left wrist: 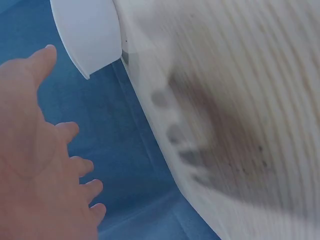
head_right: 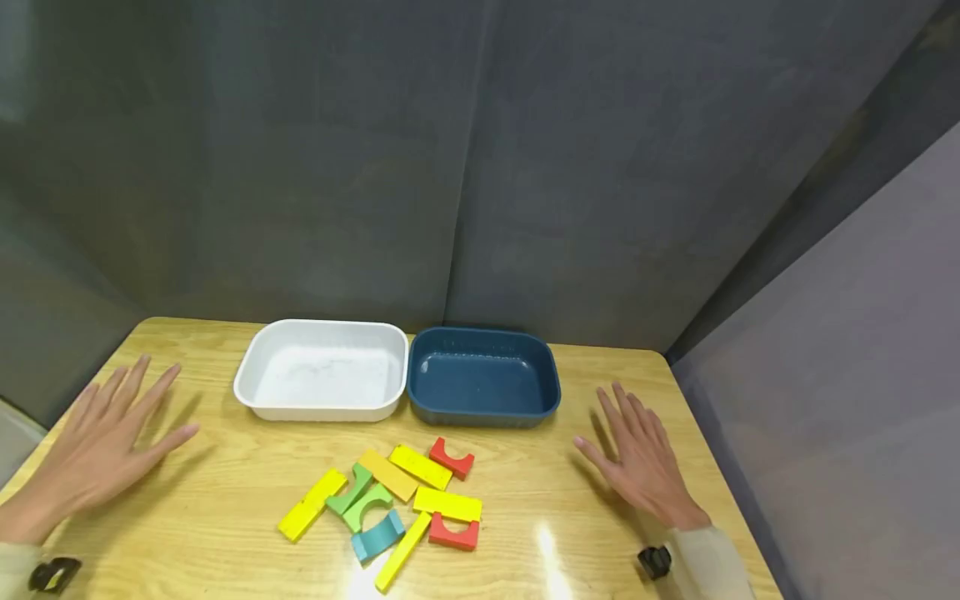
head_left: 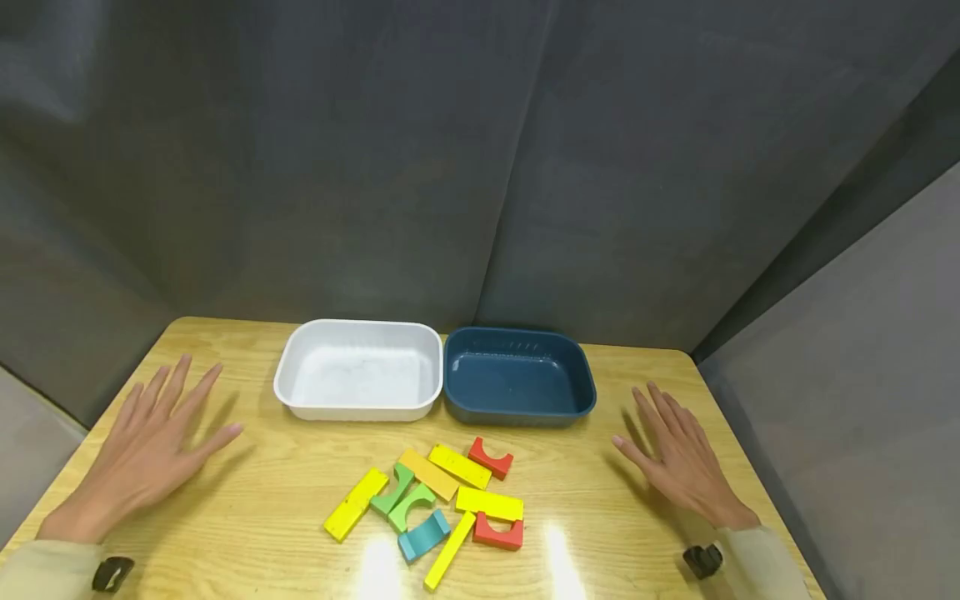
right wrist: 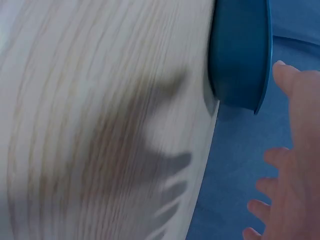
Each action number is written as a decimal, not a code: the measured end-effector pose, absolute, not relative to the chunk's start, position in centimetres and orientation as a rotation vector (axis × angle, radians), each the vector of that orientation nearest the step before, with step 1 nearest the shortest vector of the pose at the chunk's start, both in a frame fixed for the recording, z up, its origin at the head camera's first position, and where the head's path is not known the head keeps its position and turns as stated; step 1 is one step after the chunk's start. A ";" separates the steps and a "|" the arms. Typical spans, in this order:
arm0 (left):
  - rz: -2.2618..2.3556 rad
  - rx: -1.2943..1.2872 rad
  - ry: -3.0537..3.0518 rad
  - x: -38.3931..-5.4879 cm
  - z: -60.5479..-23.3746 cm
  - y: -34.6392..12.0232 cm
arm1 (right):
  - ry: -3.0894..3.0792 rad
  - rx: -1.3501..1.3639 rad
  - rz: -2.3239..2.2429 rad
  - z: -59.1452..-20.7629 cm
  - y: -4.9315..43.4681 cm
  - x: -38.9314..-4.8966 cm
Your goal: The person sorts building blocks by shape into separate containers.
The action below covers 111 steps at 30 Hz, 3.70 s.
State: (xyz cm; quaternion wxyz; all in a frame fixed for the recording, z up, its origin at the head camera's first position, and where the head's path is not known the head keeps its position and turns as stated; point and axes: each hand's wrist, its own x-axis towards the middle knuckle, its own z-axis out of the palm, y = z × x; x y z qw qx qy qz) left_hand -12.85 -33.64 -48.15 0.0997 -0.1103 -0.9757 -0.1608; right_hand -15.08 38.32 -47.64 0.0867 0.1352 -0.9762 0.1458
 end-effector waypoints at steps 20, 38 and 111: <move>-0.649 -0.356 -2.851 -14.4 -46.6 -30.8 | -2.867 0.483 0.423 -45.5 35.1 -14.4; -0.781 -0.314 -2.828 -15.2 -44.9 -28.4 | -2.819 0.572 0.507 -43.5 31.6 -13.4; -0.802 -0.301 -2.920 -19.3 -45.6 -25.3 | -2.616 1.692 0.552 -44.1 16.9 -8.3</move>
